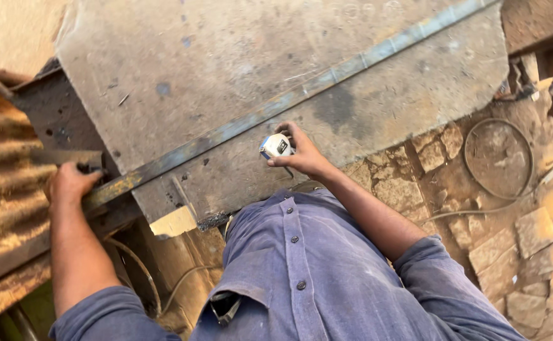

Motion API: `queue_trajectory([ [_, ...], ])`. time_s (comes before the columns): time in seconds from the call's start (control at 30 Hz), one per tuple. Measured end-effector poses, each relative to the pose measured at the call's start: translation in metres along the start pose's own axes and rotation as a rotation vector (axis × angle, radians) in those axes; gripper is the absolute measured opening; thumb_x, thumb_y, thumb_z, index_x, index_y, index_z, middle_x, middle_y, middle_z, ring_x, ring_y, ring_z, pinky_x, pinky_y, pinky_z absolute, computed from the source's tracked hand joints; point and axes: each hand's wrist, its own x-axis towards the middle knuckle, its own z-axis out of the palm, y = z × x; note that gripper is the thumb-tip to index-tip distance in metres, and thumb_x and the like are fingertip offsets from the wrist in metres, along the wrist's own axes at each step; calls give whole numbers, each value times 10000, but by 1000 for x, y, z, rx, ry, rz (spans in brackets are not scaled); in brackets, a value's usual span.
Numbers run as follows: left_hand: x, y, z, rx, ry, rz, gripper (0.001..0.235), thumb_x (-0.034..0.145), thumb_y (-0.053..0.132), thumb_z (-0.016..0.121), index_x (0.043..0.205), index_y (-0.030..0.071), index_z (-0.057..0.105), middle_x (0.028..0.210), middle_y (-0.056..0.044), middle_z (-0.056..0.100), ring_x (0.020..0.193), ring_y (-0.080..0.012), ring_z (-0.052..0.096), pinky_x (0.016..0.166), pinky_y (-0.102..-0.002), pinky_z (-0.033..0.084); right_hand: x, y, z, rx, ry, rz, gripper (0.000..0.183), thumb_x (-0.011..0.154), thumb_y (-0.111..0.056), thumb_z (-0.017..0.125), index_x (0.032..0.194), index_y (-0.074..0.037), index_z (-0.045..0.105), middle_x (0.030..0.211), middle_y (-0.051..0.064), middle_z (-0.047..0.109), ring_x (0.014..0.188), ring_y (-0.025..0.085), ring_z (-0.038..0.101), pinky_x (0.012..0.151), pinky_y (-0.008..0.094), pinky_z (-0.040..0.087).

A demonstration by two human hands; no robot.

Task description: The person uses a combination square, measuring tape, and a piece of chalk to measure and mark points along a long metal strip resting on a workbench.

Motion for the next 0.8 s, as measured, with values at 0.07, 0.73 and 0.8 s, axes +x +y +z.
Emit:
queue_trajectory([
  [0.07, 0, 2, -2, -10, 8, -26, 698, 695, 536, 909, 1189, 65, 766, 1174, -268, 731, 1086, -445, 686, 925, -536, 550, -4, 6, -8, 296, -5, 155, 682, 735, -46, 884, 1298, -116, 506, 1141, 110, 642, 1038, 196, 659, 818, 347, 575],
  [0.73, -178, 348, -1, -113, 387, 980, 340, 912, 331, 762, 1158, 101, 720, 1069, -168, 718, 973, -326, 690, 794, -477, 589, -45, 6, -92, 410, 275, 272, 399, 858, -28, 792, 1244, -30, 689, 1016, 80, 732, 865, 122, 682, 716, 262, 564],
  [0.8, -184, 369, 7, -150, 455, 985, 363, 886, 314, 759, 1180, 107, 705, 1104, -148, 718, 1010, -322, 683, 826, -480, 580, -36, 9, -93, 326, 260, 250, 423, 843, -25, 808, 1247, -28, 685, 1028, 74, 734, 897, 118, 688, 760, 260, 568],
])
